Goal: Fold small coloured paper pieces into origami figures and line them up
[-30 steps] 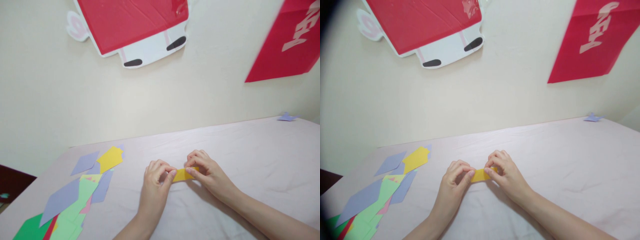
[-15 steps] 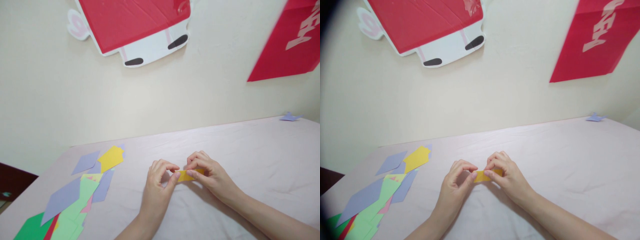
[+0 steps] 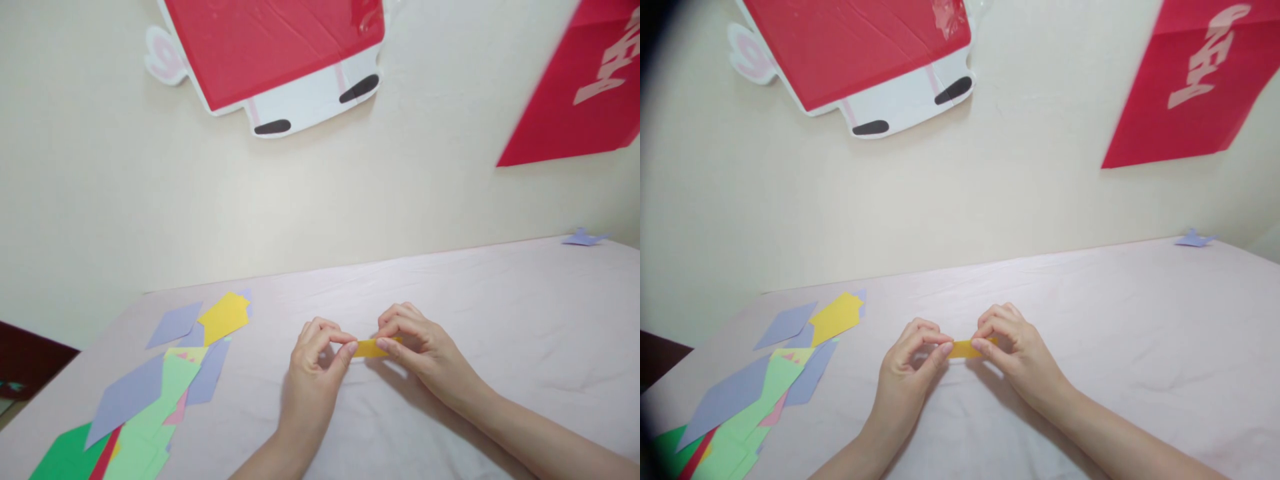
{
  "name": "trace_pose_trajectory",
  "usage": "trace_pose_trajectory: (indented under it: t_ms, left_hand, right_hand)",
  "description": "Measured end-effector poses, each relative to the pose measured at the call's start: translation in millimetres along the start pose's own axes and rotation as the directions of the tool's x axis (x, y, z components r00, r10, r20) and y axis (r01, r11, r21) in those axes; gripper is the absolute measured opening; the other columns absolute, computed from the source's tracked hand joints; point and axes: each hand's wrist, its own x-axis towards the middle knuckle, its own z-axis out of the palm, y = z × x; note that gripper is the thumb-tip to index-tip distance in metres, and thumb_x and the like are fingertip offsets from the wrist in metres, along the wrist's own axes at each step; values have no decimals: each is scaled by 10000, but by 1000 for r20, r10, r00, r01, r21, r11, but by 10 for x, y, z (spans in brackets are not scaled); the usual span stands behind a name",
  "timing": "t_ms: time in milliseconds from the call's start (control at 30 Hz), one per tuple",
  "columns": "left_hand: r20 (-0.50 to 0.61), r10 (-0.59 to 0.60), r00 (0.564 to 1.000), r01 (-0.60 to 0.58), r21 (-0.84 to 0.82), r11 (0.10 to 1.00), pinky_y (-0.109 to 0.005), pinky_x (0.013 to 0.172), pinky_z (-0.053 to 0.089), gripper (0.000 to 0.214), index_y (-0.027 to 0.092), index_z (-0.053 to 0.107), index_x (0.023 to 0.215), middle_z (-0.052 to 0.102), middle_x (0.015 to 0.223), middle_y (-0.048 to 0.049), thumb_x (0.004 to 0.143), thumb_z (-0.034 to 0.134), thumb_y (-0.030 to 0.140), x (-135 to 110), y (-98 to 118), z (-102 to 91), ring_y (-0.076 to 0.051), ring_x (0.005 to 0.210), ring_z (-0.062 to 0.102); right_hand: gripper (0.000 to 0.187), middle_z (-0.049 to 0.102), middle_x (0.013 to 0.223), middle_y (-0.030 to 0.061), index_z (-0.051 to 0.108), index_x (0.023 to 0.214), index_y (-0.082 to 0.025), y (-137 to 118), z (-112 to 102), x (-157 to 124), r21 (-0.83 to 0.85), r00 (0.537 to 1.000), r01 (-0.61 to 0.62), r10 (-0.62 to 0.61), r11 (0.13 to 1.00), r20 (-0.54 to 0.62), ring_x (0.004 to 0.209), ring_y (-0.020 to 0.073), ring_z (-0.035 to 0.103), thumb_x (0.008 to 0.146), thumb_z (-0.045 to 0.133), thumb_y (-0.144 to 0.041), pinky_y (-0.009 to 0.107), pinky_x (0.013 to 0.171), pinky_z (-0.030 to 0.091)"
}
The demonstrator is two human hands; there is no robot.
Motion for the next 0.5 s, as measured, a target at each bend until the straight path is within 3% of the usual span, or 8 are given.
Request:
trace_pose_trajectory:
  t_ms: [233, 333, 500]
  left_hand:
    - [-42, -42, 998, 39, -54, 998, -249, 699, 399, 108, 242, 684, 806, 580, 851, 9, 890, 644, 296, 19, -37, -15, -154, 800, 547]
    - [-74, -60, 995, 53, -85, 995, -254, 753, 407, 142, 232, 682, 822, 593, 871, -2, 909, 609, 318, 36, -24, -38, -168, 855, 557]
    - [-72, -199, 977, 188, -137, 973, -277, 806, 412, 195, 227, 630, 941, 624, 924, -12, 945, 527, 392, 21, 18, -24, -182, 891, 561]
  right_hand:
    - [245, 622, 831, 31, 692, 752, -225, 37, -11, 3, 30, 999, -25, 26, 999, -31, 866, 208, 549, 932, 577, -346, 345, 817, 386]
    - [235, 623, 811, 26, 685, 729, -223, 48, -24, 3, 49, 998, -39, 41, 998, -53, 856, 207, 555, 914, 598, -339, 338, 811, 391]
    - [219, 607, 819, 26, 668, 711, -216, 77, -18, 8, 208, 977, -78, 116, 975, -178, 810, 191, 561, 886, 634, -342, 301, 732, 419]
